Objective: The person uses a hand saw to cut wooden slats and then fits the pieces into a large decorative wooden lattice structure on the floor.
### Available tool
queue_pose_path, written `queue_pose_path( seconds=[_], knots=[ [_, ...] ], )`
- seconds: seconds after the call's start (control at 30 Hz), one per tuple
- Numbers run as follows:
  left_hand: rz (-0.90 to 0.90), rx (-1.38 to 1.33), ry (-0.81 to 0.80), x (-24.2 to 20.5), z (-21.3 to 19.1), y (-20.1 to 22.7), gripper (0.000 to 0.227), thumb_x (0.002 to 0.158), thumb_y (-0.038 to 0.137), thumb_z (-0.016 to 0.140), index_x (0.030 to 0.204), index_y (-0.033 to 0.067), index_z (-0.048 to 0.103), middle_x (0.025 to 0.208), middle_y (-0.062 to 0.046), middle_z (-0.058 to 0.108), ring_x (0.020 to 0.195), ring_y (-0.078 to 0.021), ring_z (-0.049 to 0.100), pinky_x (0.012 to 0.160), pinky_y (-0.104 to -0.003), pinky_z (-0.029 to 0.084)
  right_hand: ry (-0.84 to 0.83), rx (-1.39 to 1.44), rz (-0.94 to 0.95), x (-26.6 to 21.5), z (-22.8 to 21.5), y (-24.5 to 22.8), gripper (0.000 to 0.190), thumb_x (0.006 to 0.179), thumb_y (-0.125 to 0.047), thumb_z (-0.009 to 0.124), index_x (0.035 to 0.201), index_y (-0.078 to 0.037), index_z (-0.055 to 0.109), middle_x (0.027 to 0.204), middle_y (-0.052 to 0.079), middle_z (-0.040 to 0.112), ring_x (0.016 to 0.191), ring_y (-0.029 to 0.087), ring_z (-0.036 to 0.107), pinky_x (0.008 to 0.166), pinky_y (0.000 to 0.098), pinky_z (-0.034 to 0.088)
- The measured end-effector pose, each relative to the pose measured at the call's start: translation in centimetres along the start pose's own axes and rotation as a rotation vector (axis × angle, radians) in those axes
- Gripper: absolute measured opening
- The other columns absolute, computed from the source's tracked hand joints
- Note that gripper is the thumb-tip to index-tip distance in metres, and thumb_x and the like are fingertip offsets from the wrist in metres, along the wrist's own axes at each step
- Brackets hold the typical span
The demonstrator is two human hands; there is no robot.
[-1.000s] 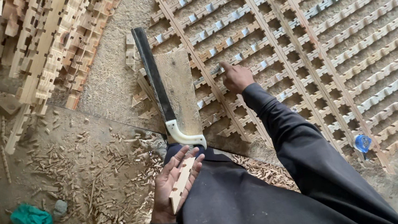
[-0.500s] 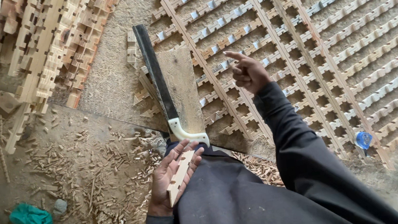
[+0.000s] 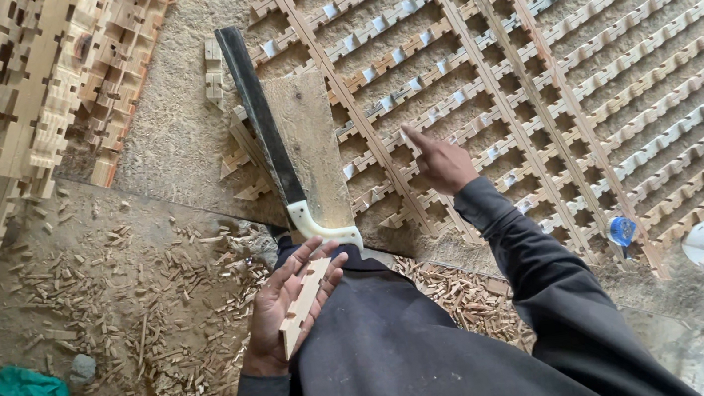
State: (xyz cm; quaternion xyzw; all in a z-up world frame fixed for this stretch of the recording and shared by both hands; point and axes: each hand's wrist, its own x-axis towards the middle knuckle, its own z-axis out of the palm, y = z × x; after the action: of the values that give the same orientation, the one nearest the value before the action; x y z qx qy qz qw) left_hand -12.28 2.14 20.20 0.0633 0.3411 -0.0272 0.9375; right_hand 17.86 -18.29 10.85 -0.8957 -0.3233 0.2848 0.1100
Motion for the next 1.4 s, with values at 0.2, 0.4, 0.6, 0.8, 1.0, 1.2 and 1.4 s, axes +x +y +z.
queue_pose_path(
  seconds=[0.2, 0.4, 0.6, 0.8, 1.0, 1.2, 1.4],
  knots=[
    [-0.011, -0.013, 0.024, 0.0, -0.2, 0.1, 0.065, 0.094, 0.029, 0.050, 0.153, 0.0009, 0.038, 0.158, -0.028, 0.040, 0.147, -0.0471, 0.038, 0.118, -0.048, 0.038, 0.049, -0.712, -0.100, -1.9, 0.4, 1.3, 0.077, 0.090, -0.005, 0.041, 0.164, -0.024, 0.034, 0.073, -0.001, 0.056, 0.052, 0.012, 0.052, 0.051, 0.0293, 0.047],
    [-0.027, -0.028, -0.018, 1.2, -0.5, -0.7, 0.066, 0.095, 0.030, 0.050, 0.154, 0.0007, 0.037, 0.158, -0.028, 0.039, 0.146, -0.0468, 0.038, 0.118, -0.049, 0.038, 0.285, -0.626, -0.237, -1.9, -1.7, 1.8, 0.057, 0.091, -0.009, 0.054, 0.146, -0.021, 0.052, 0.075, 0.003, 0.056, 0.053, 0.015, 0.057, 0.047, 0.0311, 0.052],
    [-0.095, -0.032, -0.100, 3.7, 0.3, -1.1, 0.086, 0.091, 0.064, 0.050, 0.155, 0.0084, 0.039, 0.161, -0.025, 0.039, 0.147, -0.0382, 0.041, 0.121, -0.053, 0.031, 0.263, 0.383, -0.886, -9.5, -3.9, -10.6, 0.031, 0.087, -0.010, 0.080, 0.116, -0.006, 0.075, 0.110, 0.022, 0.069, 0.092, 0.041, 0.069, 0.074, 0.0475, 0.060],
    [-0.103, -0.040, -0.288, 6.2, 0.1, -3.5, 0.112, 0.086, 0.087, 0.046, 0.164, 0.0112, 0.020, 0.161, -0.030, 0.031, 0.128, -0.0441, 0.059, 0.107, -0.056, 0.049, 0.380, 0.191, -1.026, -11.8, -1.4, -13.8, 0.022, 0.093, -0.012, 0.071, 0.115, -0.008, 0.075, 0.108, 0.016, 0.068, 0.089, 0.036, 0.068, 0.074, 0.0448, 0.059],
    [-0.138, 0.060, -0.330, 6.3, 0.8, -3.8, 0.113, 0.085, 0.091, 0.036, 0.166, 0.0160, 0.015, 0.151, -0.025, 0.048, 0.127, -0.0443, 0.059, 0.109, -0.059, 0.046, 0.344, 0.271, -0.998, -11.5, -2.8, -13.7, 0.019, 0.089, -0.003, 0.074, 0.108, -0.008, 0.074, 0.112, 0.016, 0.069, 0.085, 0.034, 0.069, 0.069, 0.0406, 0.060],
    [-0.098, 0.237, -0.228, 3.1, 6.9, -2.7, 0.111, 0.079, 0.094, 0.009, 0.165, 0.0251, -0.003, 0.171, -0.006, -0.016, 0.152, -0.0436, -0.016, 0.121, -0.058, -0.015, 0.256, 0.563, -0.767, -7.7, -2.2, -10.1, 0.029, 0.084, -0.016, 0.086, 0.108, -0.004, 0.075, 0.092, 0.021, 0.072, 0.078, 0.043, 0.069, 0.070, 0.0496, 0.057],
    [-0.062, 0.228, -0.156, 3.6, 5.6, -1.7, 0.118, 0.074, 0.097, 0.012, 0.165, 0.0239, -0.006, 0.171, -0.013, -0.017, 0.155, -0.0361, -0.018, 0.121, -0.058, -0.013, 0.424, 0.535, -0.004, 5.7, -5.5, 1.1, 0.039, 0.073, -0.033, 0.098, 0.100, -0.011, 0.079, 0.090, 0.011, 0.077, 0.091, 0.029, 0.076, 0.082, 0.0407, 0.059]
  ],
)
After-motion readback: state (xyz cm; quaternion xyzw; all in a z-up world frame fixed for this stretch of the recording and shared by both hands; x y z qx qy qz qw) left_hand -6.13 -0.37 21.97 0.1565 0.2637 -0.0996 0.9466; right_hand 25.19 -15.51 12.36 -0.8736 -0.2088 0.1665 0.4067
